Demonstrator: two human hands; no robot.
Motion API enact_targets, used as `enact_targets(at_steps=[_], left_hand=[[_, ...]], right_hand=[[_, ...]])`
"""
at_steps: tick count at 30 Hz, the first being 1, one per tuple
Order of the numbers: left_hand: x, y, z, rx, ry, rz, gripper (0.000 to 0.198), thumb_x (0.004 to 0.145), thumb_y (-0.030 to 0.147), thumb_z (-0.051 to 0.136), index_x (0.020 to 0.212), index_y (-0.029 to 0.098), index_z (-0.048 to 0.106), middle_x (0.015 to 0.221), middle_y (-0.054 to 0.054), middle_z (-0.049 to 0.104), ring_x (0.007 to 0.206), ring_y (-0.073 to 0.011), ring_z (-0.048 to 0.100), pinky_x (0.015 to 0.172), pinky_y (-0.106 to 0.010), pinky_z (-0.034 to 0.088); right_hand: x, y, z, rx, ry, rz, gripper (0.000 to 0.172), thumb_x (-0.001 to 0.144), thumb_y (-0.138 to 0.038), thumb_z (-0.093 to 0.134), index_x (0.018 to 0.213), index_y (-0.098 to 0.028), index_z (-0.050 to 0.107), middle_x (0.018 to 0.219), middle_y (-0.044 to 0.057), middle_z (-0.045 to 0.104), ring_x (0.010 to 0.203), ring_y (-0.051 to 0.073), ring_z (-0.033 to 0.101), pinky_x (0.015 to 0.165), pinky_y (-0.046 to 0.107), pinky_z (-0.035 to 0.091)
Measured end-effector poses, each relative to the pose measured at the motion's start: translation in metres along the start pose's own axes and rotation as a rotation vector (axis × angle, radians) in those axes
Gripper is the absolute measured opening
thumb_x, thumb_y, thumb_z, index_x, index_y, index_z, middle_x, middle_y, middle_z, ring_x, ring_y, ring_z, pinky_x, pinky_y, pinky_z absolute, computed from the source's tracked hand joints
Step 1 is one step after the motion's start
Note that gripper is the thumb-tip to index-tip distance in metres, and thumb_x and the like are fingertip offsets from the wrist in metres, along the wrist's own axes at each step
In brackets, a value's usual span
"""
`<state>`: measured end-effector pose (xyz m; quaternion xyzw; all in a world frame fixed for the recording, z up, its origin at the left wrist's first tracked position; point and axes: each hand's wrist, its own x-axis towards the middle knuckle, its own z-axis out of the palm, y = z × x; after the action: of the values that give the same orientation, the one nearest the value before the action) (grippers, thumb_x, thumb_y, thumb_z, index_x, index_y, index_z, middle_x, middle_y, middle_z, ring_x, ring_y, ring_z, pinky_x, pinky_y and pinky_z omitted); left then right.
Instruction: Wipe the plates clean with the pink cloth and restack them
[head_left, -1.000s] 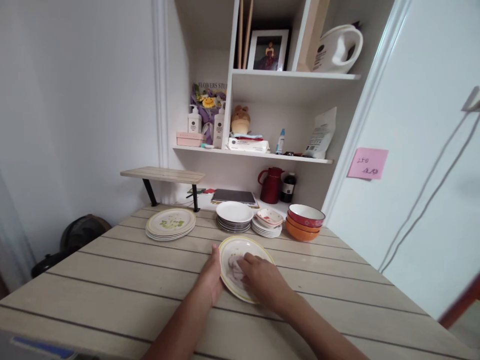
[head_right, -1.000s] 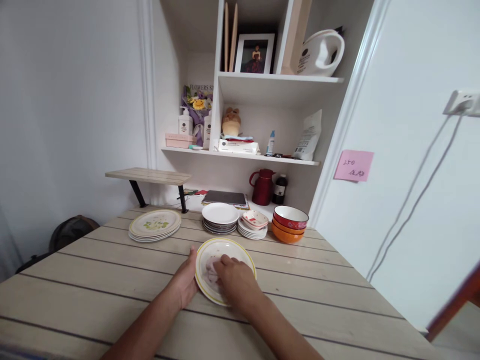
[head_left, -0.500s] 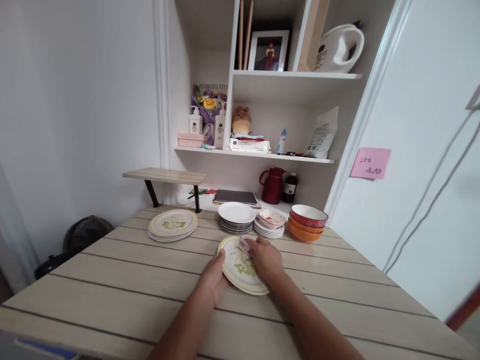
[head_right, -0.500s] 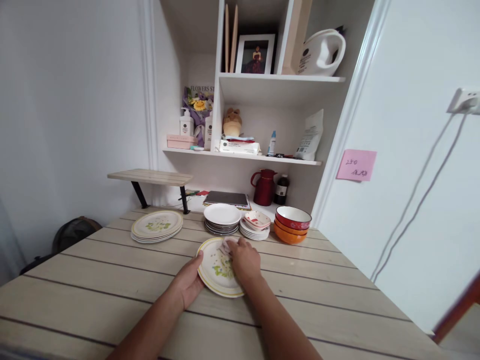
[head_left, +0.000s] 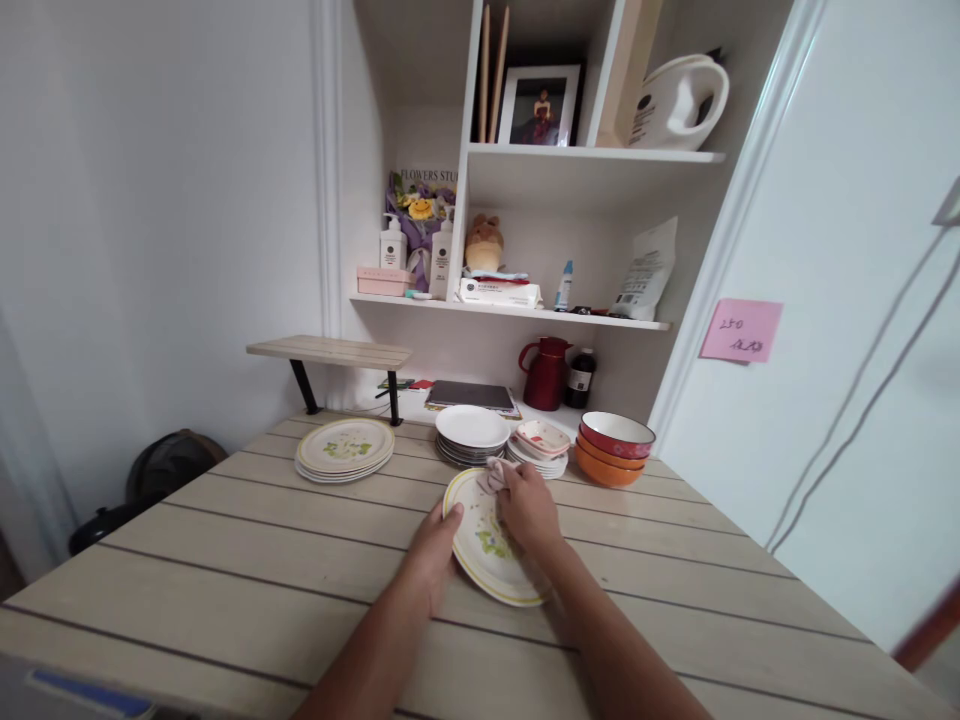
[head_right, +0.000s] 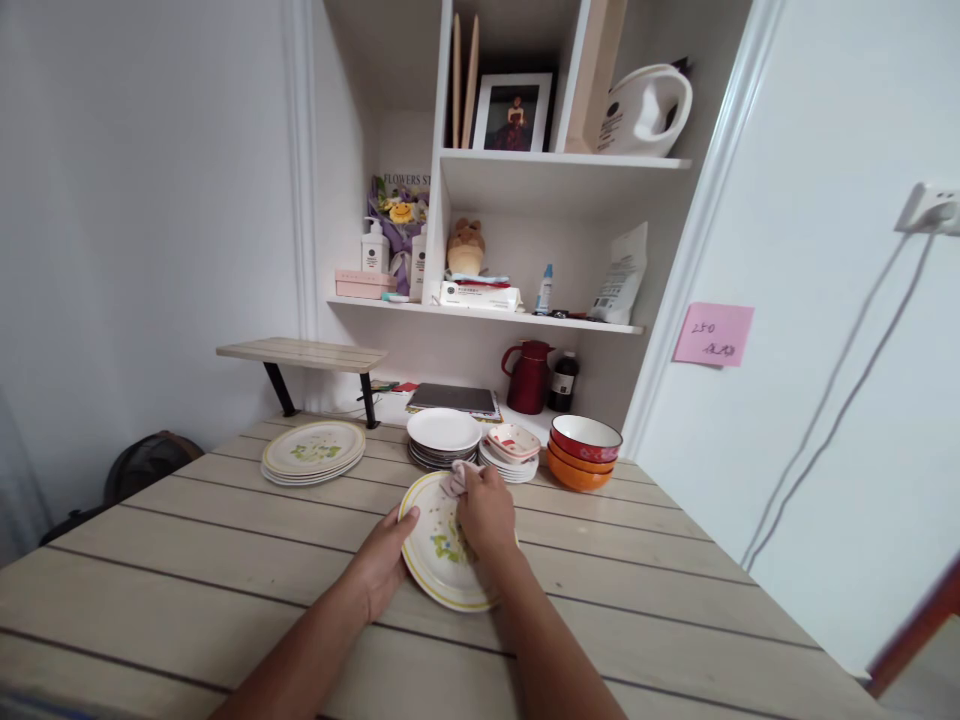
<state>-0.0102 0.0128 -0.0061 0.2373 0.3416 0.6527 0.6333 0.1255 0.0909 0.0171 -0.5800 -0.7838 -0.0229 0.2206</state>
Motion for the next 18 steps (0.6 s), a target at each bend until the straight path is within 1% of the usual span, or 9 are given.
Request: enact_targets(at_steps=[2, 4, 7, 9, 11, 12, 15, 18], left_hand=[[0.0, -0.001, 0.0, 0.016, -0.004, -0.007, 0.042, 0.079, 0.017, 0.067, 0.121, 0.018, 0.061, 0.108, -0.013, 0.073, 0.103, -0.026, 0.067, 0.094, -0.038, 0.049], [0.001, -0.001, 0.0, 0.025, -0.003, -0.011, 0.044, 0.079, 0.018, 0.067, 0.122, 0.018, 0.06, 0.108, -0.012, 0.073, 0.102, -0.0255, 0.067, 0.093, -0.037, 0.049], [0.002, -0.001, -0.001, 0.018, 0.015, -0.009, 0.044, 0.08, 0.018, 0.066, 0.123, 0.019, 0.059, 0.108, -0.011, 0.073, 0.1, -0.0239, 0.068, 0.091, -0.035, 0.05], [0.002, -0.001, -0.002, 0.01, 0.023, -0.016, 0.044, 0.081, 0.018, 0.064, 0.125, 0.019, 0.057, 0.108, -0.011, 0.073, 0.099, -0.0229, 0.069, 0.09, -0.035, 0.05], [0.002, -0.001, -0.003, 0.003, 0.027, -0.028, 0.044, 0.081, 0.018, 0.064, 0.125, 0.019, 0.056, 0.108, -0.011, 0.073, 0.098, -0.0226, 0.069, 0.09, -0.034, 0.05], [0.002, -0.001, -0.003, 0.002, 0.027, -0.035, 0.044, 0.081, 0.018, 0.065, 0.124, 0.019, 0.057, 0.108, -0.011, 0.073, 0.097, -0.0228, 0.069, 0.089, -0.034, 0.051], [0.004, 0.0, -0.004, -0.001, 0.02, -0.054, 0.043, 0.08, 0.018, 0.066, 0.122, 0.017, 0.059, 0.106, -0.012, 0.073, 0.096, -0.0235, 0.07, 0.088, -0.034, 0.052], [0.007, -0.001, -0.006, 0.006, 0.036, -0.07, 0.04, 0.082, 0.017, 0.063, 0.122, 0.015, 0.059, 0.106, -0.014, 0.073, 0.096, -0.0238, 0.07, 0.089, -0.036, 0.052]], right_hand=[[0.0, -0.008, 0.003, 0.055, 0.017, -0.109, 0.048, 0.086, -0.016, 0.048, 0.133, -0.023, 0.053, 0.116, 0.011, 0.054, 0.107, 0.022, 0.051, 0.087, 0.029, 0.039], [-0.003, -0.016, 0.005, 0.121, 0.007, -0.231, 0.049, 0.086, -0.015, 0.049, 0.134, -0.026, 0.053, 0.118, 0.01, 0.053, 0.108, 0.022, 0.049, 0.09, 0.031, 0.039], [-0.009, -0.025, 0.006, 0.228, -0.031, -0.39, 0.045, 0.087, -0.017, 0.049, 0.13, -0.031, 0.056, 0.118, 0.007, 0.054, 0.106, 0.021, 0.05, 0.09, 0.031, 0.039], [-0.012, -0.029, 0.005, 0.273, -0.048, -0.445, 0.042, 0.089, -0.018, 0.049, 0.127, -0.032, 0.058, 0.118, 0.006, 0.054, 0.105, 0.02, 0.05, 0.09, 0.032, 0.039], [-0.014, -0.03, 0.004, 0.262, -0.056, -0.436, 0.039, 0.089, -0.018, 0.049, 0.125, -0.031, 0.06, 0.12, 0.006, 0.054, 0.106, 0.02, 0.05, 0.091, 0.032, 0.039], [-0.014, -0.029, 0.003, 0.23, -0.058, -0.406, 0.038, 0.089, -0.019, 0.049, 0.124, -0.031, 0.06, 0.121, 0.007, 0.054, 0.108, 0.02, 0.049, 0.091, 0.032, 0.038], [-0.012, -0.021, 0.0, 0.079, -0.073, -0.265, 0.039, 0.089, -0.02, 0.048, 0.125, -0.031, 0.058, 0.122, 0.007, 0.055, 0.111, 0.021, 0.048, 0.09, 0.033, 0.037], [-0.008, -0.005, -0.005, -0.051, -0.091, -0.113, 0.038, 0.09, -0.02, 0.047, 0.124, -0.032, 0.058, 0.121, 0.006, 0.056, 0.113, 0.022, 0.049, 0.087, 0.032, 0.036]])
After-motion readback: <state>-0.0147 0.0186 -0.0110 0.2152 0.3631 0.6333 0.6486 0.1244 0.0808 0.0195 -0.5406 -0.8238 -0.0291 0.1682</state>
